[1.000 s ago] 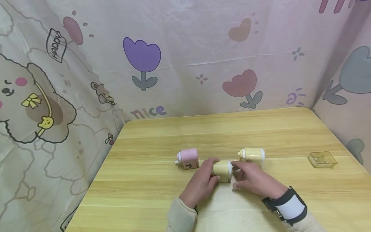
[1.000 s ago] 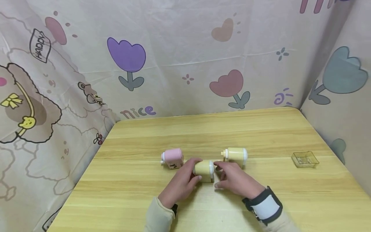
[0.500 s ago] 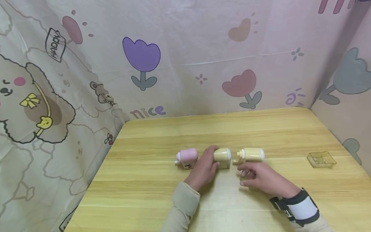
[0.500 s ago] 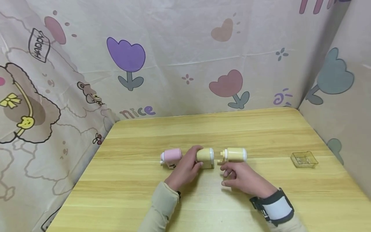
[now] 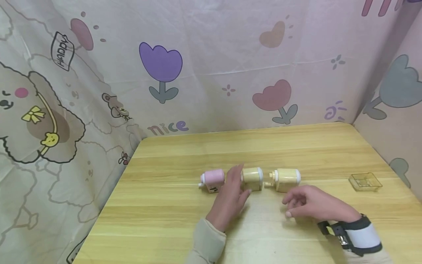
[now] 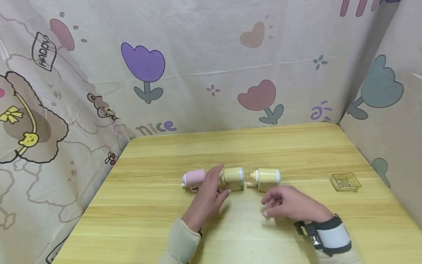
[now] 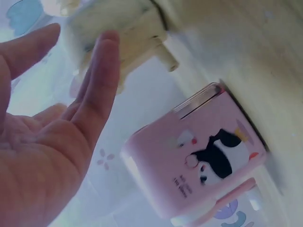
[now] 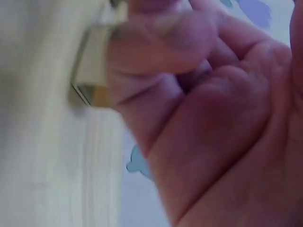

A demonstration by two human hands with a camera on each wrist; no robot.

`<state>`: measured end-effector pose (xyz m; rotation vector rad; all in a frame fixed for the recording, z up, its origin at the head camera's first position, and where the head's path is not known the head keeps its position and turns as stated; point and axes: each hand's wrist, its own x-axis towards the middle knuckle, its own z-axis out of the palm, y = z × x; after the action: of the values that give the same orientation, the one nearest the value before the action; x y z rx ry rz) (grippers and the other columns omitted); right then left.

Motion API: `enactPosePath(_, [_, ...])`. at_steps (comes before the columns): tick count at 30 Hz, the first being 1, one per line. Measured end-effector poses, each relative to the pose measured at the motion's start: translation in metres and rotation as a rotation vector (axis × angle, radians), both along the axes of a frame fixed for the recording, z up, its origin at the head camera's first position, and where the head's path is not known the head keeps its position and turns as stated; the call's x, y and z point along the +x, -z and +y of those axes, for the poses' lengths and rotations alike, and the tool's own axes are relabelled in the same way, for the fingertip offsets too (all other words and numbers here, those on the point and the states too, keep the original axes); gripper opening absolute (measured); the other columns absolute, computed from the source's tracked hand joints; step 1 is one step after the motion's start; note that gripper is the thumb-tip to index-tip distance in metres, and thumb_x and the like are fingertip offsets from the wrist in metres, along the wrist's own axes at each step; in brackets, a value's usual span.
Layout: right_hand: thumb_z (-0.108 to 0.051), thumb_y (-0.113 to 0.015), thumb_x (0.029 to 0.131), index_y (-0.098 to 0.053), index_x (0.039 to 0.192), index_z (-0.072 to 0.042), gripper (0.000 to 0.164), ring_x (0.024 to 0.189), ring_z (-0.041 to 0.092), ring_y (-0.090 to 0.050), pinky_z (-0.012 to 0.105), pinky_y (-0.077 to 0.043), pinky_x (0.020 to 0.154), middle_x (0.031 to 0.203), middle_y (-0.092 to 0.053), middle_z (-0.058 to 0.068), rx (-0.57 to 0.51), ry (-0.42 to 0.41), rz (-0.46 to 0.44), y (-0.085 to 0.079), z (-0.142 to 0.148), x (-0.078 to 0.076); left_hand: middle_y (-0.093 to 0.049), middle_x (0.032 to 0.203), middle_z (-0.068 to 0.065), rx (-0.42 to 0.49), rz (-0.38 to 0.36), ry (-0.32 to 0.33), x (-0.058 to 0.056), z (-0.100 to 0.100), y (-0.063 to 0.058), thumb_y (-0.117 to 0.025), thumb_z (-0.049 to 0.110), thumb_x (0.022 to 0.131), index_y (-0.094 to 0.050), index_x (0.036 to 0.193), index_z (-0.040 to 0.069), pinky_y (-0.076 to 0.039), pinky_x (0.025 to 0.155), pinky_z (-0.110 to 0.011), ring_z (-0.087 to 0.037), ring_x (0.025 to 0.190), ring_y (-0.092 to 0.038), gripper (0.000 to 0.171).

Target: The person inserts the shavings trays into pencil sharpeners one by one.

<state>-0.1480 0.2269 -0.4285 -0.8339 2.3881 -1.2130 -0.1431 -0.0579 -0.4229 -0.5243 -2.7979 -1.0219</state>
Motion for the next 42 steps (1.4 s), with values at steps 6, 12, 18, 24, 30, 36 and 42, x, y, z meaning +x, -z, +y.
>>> enactPosePath(6, [-0.027, -0.065, 0.090, -0.058, 0.080, -0.019, 0.014, 0.056, 0.011, -0.048, 0.031, -0.043, 0.051, 0.067, -0.054, -0.005, 0.002, 0.093, -0.002, -0.013, 0.039, 0.001, -0.056, 0.114, -0.003, 0.073, -0.028, 0.045, 0.018, -0.004, -0.003, -0.062, 0.033, 0.092, -0.050, 0.131, 0.012, -0.044, 0.064, -0.020, -0.002, 0.071, -0.048, 0.046])
enactPosePath(12, [-0.039, -0.058, 0.094, -0.059, 0.086, -0.015, 0.026, 0.059, 0.014, -0.047, 0.033, -0.039, 0.052, 0.070, -0.055, 0.004, 0.108, 0.513, 0.179, -0.019, 0.072, -0.002, -0.055, 0.097, 0.006, 0.060, -0.049, 0.092, 0.019, -0.005, 0.003, -0.063, 0.034, 0.091, -0.058, 0.116, 0.011, -0.043, 0.062, -0.018, 0.000, 0.068, -0.047, 0.034])
enactPosePath(18, [-0.033, -0.057, 0.094, -0.057, 0.123, -0.003, 0.042, 0.090, 0.020, -0.051, 0.040, -0.039, 0.071, 0.112, -0.058, 0.023, 0.171, 0.905, 0.374, -0.009, 0.100, -0.008, -0.054, 0.088, 0.009, 0.036, -0.071, 0.124, 0.018, -0.006, 0.008, -0.063, 0.034, 0.091, -0.060, 0.112, 0.012, -0.043, 0.063, -0.018, 0.000, 0.067, -0.047, 0.030])
enactPosePath(24, [-0.011, -0.055, 0.083, -0.024, 0.142, 0.012, 0.071, 0.117, 0.063, -0.022, 0.073, -0.010, 0.092, 0.130, -0.029, 0.046, 0.309, 0.907, 0.366, 0.004, 0.124, -0.014, -0.052, 0.081, 0.013, 0.030, -0.098, 0.148, 0.018, -0.006, 0.011, -0.062, 0.034, 0.091, -0.061, 0.110, 0.013, -0.042, 0.063, -0.018, 0.001, 0.066, -0.047, 0.028])
enactPosePath(30, [-0.024, -0.054, 0.090, -0.003, 0.145, 0.012, 0.083, 0.116, 0.073, -0.009, 0.079, -0.017, 0.084, 0.140, -0.003, 0.048, 0.425, 0.830, 0.190, 0.017, 0.134, -0.016, -0.052, 0.078, 0.015, 0.031, -0.114, 0.163, 0.017, -0.005, 0.014, -0.063, 0.032, 0.091, -0.061, 0.109, 0.012, -0.042, 0.063, -0.018, 0.001, 0.065, -0.047, 0.027])
enactPosePath(36, [-0.022, -0.052, 0.090, -0.009, 0.144, 0.012, 0.077, 0.104, 0.073, -0.021, 0.074, -0.023, 0.078, 0.134, -0.021, 0.047, 0.475, 0.830, 0.136, 0.017, 0.135, -0.013, -0.052, 0.076, 0.016, 0.011, -0.127, 0.163, 0.016, -0.004, 0.014, -0.063, 0.031, 0.091, -0.062, 0.109, 0.011, -0.042, 0.063, -0.018, 0.001, 0.064, -0.048, 0.027])
enactPosePath(42, [-0.015, -0.054, 0.085, -0.016, 0.143, 0.011, 0.074, 0.105, 0.068, -0.024, 0.072, -0.025, 0.079, 0.128, -0.027, 0.048, 0.507, 0.819, 0.112, 0.016, 0.135, -0.011, -0.052, 0.076, 0.016, -0.003, -0.139, 0.160, 0.016, -0.005, 0.014, -0.063, 0.031, 0.090, -0.062, 0.109, 0.011, -0.042, 0.063, -0.018, 0.001, 0.065, -0.049, 0.028])
